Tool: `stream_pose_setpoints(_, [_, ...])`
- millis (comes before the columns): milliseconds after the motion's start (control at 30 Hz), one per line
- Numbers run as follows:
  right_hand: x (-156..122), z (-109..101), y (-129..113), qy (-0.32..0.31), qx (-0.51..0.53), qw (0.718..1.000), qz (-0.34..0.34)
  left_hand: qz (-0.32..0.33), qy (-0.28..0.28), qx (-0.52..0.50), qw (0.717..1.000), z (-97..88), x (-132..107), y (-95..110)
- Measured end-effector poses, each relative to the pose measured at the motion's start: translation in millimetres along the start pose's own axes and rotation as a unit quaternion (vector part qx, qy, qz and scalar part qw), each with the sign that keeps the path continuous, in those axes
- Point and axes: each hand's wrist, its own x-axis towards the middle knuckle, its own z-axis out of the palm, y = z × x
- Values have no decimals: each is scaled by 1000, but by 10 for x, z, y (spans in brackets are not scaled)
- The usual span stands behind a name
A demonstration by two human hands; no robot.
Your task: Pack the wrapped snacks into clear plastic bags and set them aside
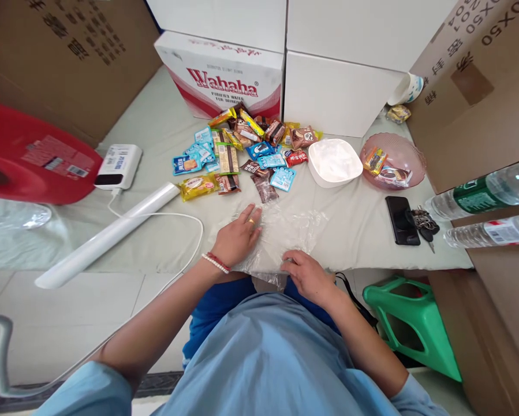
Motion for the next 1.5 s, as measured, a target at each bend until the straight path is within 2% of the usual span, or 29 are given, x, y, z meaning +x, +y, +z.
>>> stream_pose_setpoints(133, [-79,-24,9,-7,5,1000,4,-34,24,11,999,-83,108,-45])
stream_pose_setpoints(267, [-117,-152,1,-27,27,999,18,17,52,41,998,-51,34,-221])
stream_pose_setpoints(367, [-95,-382,-17,-67,77,994,29,48,36,35,998,24,-139,-340])
stream_pose_setpoints(467, [48,-718,18,-154,149,976,35,50,29,55,997,92,-329,-369])
stream_pose_setpoints(533, [265,-931,103,-160,160,973,49,47,35,68,996,124,-420,-345])
stream_pose_setpoints(600, [605,-1075,230,-105,119,985,72,46,39,72,996,146,-469,-312])
stream_pose_setpoints(667, [1050,-1115,364,-54,32,994,95,45,44,69,996,158,-482,-292])
stream_pose_setpoints(733, [1541,-1045,467,-39,-68,990,114,45,47,64,996,162,-476,-288])
stream_pose_setpoints(867, [2378,-731,530,5,-210,973,99,40,47,60,996,155,-464,-297])
stream_pose_setpoints(967, [2730,-581,509,2,-265,957,122,35,46,55,997,148,-468,-295])
stream_pose_setpoints(1033, [2839,-589,503,11,-267,951,157,35,48,49,997,147,-473,-293])
stream_pose_setpoints(1167, [2850,-758,553,99,-209,954,189,40,53,37,997,144,-464,-310])
stream_pose_setpoints(1267, [2760,-846,606,181,-67,953,234,43,53,33,997,141,-457,-324])
stream_pose_setpoints(1333, [2684,-840,614,203,97,927,301,46,49,32,997,148,-486,-307])
stream_pose_setpoints(1400, [2606,-785,594,192,251,879,356,43,45,31,998,172,-563,-258])
stream_pose_setpoints(1467, [2532,-698,561,168,343,845,375,27,48,29,998,217,-681,-184])
stream_pose_setpoints(1500, [2495,-648,546,159,355,841,375,15,52,27,998,244,-745,-144])
